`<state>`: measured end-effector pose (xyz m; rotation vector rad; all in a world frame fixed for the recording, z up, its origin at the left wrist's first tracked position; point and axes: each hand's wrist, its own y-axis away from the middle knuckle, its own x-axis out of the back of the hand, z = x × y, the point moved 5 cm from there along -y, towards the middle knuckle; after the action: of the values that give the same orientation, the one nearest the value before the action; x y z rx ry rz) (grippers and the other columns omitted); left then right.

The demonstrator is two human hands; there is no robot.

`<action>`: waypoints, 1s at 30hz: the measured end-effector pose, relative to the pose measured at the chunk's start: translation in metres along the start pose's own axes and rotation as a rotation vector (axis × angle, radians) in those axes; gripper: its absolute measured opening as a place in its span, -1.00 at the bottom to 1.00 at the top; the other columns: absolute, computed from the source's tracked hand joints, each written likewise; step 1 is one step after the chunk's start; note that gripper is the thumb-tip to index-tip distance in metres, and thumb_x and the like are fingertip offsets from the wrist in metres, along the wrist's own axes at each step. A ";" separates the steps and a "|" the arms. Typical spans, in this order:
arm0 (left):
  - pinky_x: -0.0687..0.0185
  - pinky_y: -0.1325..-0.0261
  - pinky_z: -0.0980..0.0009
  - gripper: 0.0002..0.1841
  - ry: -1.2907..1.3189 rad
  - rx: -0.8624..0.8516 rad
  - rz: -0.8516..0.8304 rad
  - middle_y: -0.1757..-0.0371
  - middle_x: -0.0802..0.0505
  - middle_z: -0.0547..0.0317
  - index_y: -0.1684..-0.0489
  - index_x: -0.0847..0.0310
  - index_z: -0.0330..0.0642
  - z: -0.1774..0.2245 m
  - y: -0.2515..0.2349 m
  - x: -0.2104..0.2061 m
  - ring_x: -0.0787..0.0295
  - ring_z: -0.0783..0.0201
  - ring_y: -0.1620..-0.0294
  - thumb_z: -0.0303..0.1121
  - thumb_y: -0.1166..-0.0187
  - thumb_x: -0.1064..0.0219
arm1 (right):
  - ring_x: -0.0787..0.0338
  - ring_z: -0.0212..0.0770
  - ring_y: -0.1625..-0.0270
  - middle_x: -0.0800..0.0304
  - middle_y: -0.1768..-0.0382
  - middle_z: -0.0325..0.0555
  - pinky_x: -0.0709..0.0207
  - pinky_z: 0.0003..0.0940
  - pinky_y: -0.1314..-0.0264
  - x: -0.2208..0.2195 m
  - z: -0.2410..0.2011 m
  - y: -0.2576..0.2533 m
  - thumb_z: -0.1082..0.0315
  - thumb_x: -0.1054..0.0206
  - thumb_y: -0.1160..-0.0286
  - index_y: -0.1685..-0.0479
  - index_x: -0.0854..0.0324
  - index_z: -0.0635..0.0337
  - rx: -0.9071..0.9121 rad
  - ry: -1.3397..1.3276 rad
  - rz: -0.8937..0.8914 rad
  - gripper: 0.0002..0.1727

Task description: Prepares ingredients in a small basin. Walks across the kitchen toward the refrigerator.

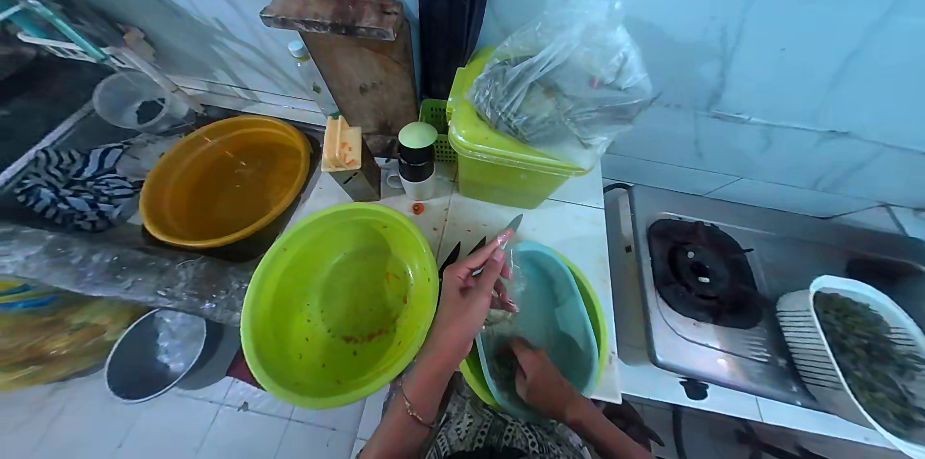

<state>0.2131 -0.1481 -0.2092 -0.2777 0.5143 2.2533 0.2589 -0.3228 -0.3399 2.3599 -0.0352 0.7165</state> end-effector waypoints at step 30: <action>-0.83 0.40 0.33 -0.70 -0.407 0.105 0.013 0.07 -0.87 0.14 -0.18 -0.81 -0.10 0.002 0.003 0.013 -0.77 0.30 0.49 -0.40 -0.80 -0.11 | -0.86 -0.25 0.15 -0.91 0.17 -0.12 -0.78 -0.28 -0.01 0.111 -0.056 0.044 0.38 -0.42 -0.47 0.06 -0.84 0.25 0.126 -0.877 0.223 -0.82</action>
<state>0.2025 -0.1408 -0.2115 0.2354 0.4140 2.2065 0.3171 -0.3056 -0.2228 2.6312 -0.6478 -0.2774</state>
